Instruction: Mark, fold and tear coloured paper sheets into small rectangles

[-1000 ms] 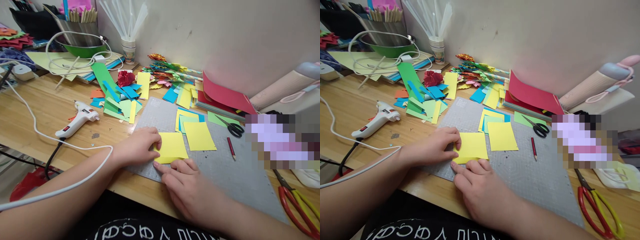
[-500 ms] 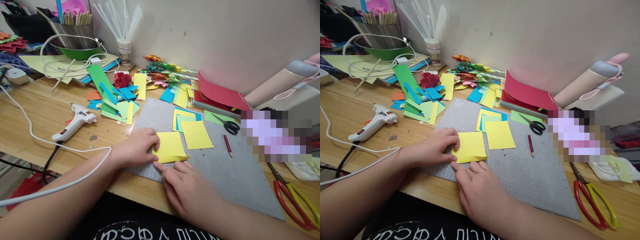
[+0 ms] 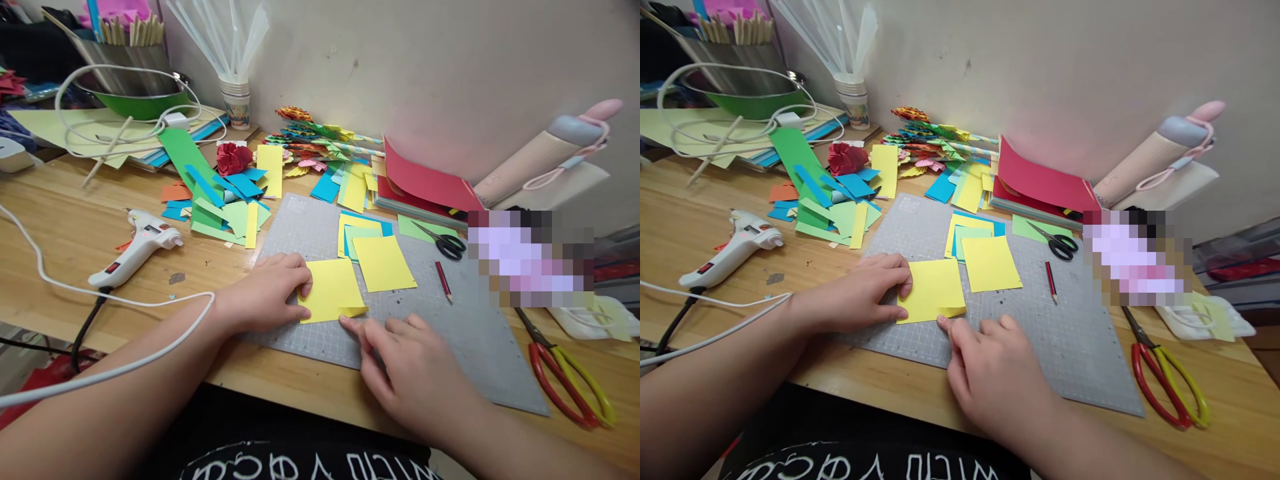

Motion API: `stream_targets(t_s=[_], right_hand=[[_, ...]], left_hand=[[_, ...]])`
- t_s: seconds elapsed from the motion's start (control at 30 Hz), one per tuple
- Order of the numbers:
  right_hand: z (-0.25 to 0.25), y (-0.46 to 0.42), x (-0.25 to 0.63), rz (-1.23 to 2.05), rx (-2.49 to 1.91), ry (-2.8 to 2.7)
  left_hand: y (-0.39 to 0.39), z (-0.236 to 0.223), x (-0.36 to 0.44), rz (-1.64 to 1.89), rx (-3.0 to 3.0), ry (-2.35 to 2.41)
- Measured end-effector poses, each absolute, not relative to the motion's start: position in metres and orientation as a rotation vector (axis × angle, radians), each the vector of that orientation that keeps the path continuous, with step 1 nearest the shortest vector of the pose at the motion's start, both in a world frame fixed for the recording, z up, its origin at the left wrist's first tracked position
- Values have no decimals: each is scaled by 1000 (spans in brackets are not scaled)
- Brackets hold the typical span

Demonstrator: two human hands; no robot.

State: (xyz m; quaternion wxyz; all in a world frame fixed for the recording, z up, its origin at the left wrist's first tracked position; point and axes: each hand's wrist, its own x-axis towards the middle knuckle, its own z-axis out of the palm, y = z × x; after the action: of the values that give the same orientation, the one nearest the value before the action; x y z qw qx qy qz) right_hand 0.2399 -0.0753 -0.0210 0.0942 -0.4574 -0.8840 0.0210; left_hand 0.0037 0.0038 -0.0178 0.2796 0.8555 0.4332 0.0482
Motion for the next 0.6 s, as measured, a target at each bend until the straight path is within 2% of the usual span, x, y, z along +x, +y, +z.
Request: stream_targets(t_s=[0.33, 0.6], right_hand=[[-15, -72, 265, 25, -1536, -2610], [-8, -37, 268, 618, -1485, -2335]], left_hand=[[4, -17, 4, 133, 2286, 1164], [4, -19, 2, 158, 2277, 1150]])
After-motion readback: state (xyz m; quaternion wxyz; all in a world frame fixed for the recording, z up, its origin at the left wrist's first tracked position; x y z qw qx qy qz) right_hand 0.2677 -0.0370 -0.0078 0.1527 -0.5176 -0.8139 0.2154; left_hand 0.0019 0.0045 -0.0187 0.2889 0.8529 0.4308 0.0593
